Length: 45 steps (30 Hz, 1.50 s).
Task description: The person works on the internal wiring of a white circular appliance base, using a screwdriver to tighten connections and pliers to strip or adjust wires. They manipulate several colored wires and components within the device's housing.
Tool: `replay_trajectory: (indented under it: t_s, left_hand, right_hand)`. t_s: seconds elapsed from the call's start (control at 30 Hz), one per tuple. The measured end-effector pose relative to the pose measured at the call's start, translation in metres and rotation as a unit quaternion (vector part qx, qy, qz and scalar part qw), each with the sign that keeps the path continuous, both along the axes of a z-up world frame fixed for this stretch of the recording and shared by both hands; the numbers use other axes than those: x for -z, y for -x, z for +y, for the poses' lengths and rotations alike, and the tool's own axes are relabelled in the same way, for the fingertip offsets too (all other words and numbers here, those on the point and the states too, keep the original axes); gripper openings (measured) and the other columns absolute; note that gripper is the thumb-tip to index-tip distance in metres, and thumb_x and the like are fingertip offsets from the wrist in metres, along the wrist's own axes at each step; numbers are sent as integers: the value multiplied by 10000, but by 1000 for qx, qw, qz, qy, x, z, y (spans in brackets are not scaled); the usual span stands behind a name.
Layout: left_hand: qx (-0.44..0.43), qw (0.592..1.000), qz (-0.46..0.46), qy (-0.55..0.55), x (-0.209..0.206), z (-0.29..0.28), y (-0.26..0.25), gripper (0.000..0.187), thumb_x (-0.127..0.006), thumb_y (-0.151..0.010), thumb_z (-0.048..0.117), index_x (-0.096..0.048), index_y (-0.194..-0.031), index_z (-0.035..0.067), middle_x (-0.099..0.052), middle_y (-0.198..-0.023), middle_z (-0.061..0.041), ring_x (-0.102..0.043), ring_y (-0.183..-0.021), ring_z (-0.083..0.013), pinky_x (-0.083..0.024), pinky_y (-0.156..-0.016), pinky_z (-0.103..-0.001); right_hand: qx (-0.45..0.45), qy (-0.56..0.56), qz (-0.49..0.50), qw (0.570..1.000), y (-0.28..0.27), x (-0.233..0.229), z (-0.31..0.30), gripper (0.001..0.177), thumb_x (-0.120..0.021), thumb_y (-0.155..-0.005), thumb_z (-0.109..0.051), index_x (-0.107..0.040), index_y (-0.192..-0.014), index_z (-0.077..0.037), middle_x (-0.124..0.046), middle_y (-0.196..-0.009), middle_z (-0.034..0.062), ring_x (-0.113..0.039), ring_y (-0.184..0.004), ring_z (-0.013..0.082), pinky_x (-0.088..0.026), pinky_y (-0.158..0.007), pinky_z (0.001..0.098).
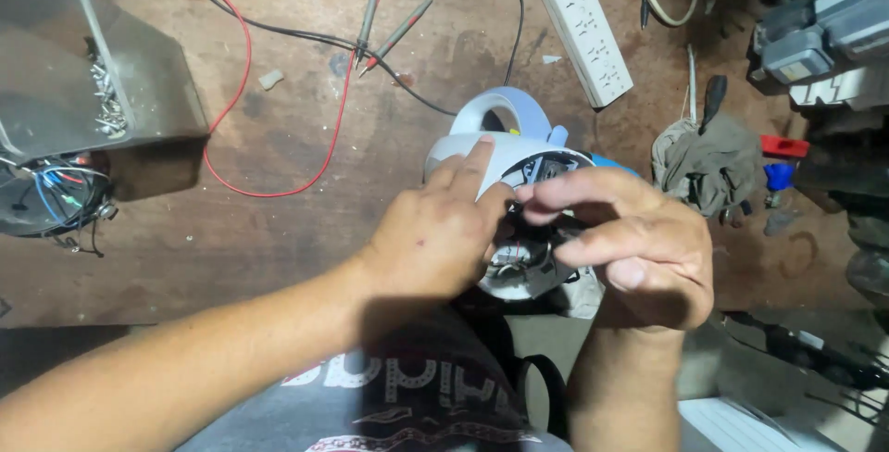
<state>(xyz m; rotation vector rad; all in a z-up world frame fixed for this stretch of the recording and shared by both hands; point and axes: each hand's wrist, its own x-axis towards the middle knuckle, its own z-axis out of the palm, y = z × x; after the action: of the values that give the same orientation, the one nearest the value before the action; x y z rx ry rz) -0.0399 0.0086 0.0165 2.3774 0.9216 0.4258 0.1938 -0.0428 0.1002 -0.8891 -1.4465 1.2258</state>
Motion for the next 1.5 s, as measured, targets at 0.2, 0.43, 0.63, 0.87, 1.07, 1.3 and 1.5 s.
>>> replay_trajectory:
  t_s: [0.2,0.43,0.63,0.87,1.07,1.3,1.5]
  left_hand:
    - [-31,999,33,-30,-5,-10,-3,368,-825,-1024,462,-689,-1205,172,-611,-1716,-360,-694,-1406,-499,-699,-615,-564]
    - [-38,993,39,-102,-3,-22,2,474,-921,-968,446,-714,-1262,136,-645,-1678,-373,-733,-1415,-477,-679,-1019,-468]
    - [-36,995,29,-94,3,-18,10,466,-881,-1050,500,-694,-1302,156,-630,-1709,-343,-750,-1456,-457,-693,-992,-463]
    - [-27,999,-1,-47,5,-1,25,412,-868,-1047,434,-686,-1302,166,-622,-1722,-311,-728,-1474,-465,-693,-782,-533]
    - [-27,999,0,24,16,3,28,438,-878,-1015,410,-660,-1303,162,-595,-1729,-350,-726,-1387,-532,-681,-766,-661]
    - [-48,997,-11,63,29,-1,36,454,-813,-1056,403,-709,-1453,211,-621,-1724,-275,-689,-1518,-459,-681,-986,-599]
    - [-72,991,-10,116,27,-5,34,448,-868,-994,373,-695,-1371,204,-541,-1794,-283,-633,-1545,-497,-664,-849,-703]
  right_hand:
    - [95,-55,195,975,45,10,7,271,-575,-1158,-186,-771,-1269,-35,-344,-629,5,-341,-523,192,-318,-606,408]
    - [364,-95,142,916,98,6,3,197,-479,-1309,-294,-545,-1308,-108,-126,-711,-14,-133,-567,121,-206,-586,371]
    - [460,-110,129,872,111,10,9,167,-475,-1292,-307,-520,-1247,-153,-142,-704,-9,-137,-554,109,-188,-539,336]
    - [286,-123,184,932,84,-8,2,259,-574,-1303,-396,-588,-1283,-138,-332,-706,-1,-318,-540,150,-323,-559,357]
    - [406,-70,-28,911,20,-40,-33,644,-726,-1182,-741,-619,-1330,-123,-479,-824,33,-448,-618,100,-441,-568,298]
    - [335,325,-388,794,-9,49,-57,468,-906,-1060,-328,-795,-1490,-181,-814,-1008,106,-725,-947,343,-594,-1013,566]
    - [304,311,-366,823,-19,102,-59,515,-660,-1124,-433,-766,-1546,-158,-722,-950,-9,-612,-840,155,-533,-878,358]
